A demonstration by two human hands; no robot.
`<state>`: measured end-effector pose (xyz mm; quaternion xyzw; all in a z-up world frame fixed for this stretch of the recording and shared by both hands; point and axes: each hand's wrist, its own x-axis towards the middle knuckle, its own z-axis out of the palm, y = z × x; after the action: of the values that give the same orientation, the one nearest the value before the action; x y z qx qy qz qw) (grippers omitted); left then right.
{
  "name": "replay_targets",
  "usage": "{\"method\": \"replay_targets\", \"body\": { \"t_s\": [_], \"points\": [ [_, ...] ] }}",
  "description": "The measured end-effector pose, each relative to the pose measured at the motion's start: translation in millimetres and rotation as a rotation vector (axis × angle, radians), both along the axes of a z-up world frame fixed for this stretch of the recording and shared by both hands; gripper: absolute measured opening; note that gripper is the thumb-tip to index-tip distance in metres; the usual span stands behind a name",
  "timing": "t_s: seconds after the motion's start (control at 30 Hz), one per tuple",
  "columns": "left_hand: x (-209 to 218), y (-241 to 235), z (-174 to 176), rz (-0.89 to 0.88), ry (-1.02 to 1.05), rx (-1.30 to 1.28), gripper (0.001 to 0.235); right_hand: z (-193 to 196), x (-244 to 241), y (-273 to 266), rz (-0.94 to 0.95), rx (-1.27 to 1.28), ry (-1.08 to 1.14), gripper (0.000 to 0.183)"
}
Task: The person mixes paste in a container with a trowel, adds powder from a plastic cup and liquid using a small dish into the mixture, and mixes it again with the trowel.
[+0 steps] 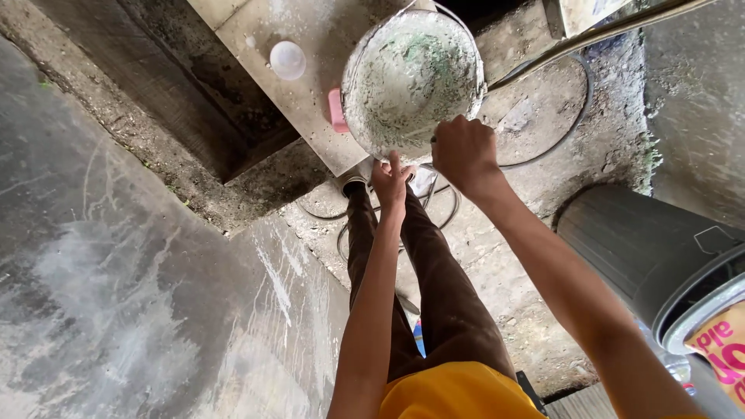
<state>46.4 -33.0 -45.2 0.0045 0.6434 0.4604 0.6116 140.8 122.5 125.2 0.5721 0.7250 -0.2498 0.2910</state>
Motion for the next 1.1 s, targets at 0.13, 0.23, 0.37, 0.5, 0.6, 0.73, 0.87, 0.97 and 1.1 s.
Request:
{"method": "replay_targets", "body": {
  "t_s": [0.13, 0.23, 0.37, 0.5, 0.6, 0.73, 0.87, 0.97, 1.1],
  "points": [
    [-5.8, 12.3, 14.7, -0.016, 0.074, 0.026, 0.071, -45.1, -7.9, 0.5, 0.105, 0.090, -0.032, 0.016],
    [-29.7, 30.2, 23.1, -0.110, 0.146, -0.049, 0.075, -44.8, -12.8, 6.0, 0.065, 0.064, -0.033, 0.024],
    [-51.8, 39.7, 14.3, -0.149, 0.177, 0.065, 0.080, -25.1, -0.1, -3.3, -0.079, 0.049, 0.073, 0.018],
    [-61.8, 45.8, 13.7, -0.282, 0.270, 0.021, 0.080, -32.1, -4.1, -0.1, -0.019, -0.043, -0.051, 0.021],
    [-76.2, 65.9, 17.9, -0.351, 0.291, -0.014, 0.078, -9.7, 1.7, 4.7, -0.045, -0.022, -0.012, 0.022],
    [-87.3, 75.8, 39.1, -0.307, 0.304, 0.075, 0.080, 14.4, 15.4, 1.0, -0.120, 0.091, 0.105, 0.018],
    [-61.7, 50.5, 52.8, -0.237, 0.194, -0.057, 0.087, 7.8, 24.7, -7.5, -0.219, 0.013, 0.173, 0.016],
    [-48.9, 37.3, 36.0, -0.161, -0.025, 0.004, 0.088, 9.4, 31.4, -22.5, -0.280, 0.069, 0.296, 0.013],
    [-56.2, 43.1, 37.3, -0.258, 0.096, 0.008, 0.083, 33.7, 39.0, -23.6, -0.263, 0.061, 0.222, 0.018]
  ]
}}
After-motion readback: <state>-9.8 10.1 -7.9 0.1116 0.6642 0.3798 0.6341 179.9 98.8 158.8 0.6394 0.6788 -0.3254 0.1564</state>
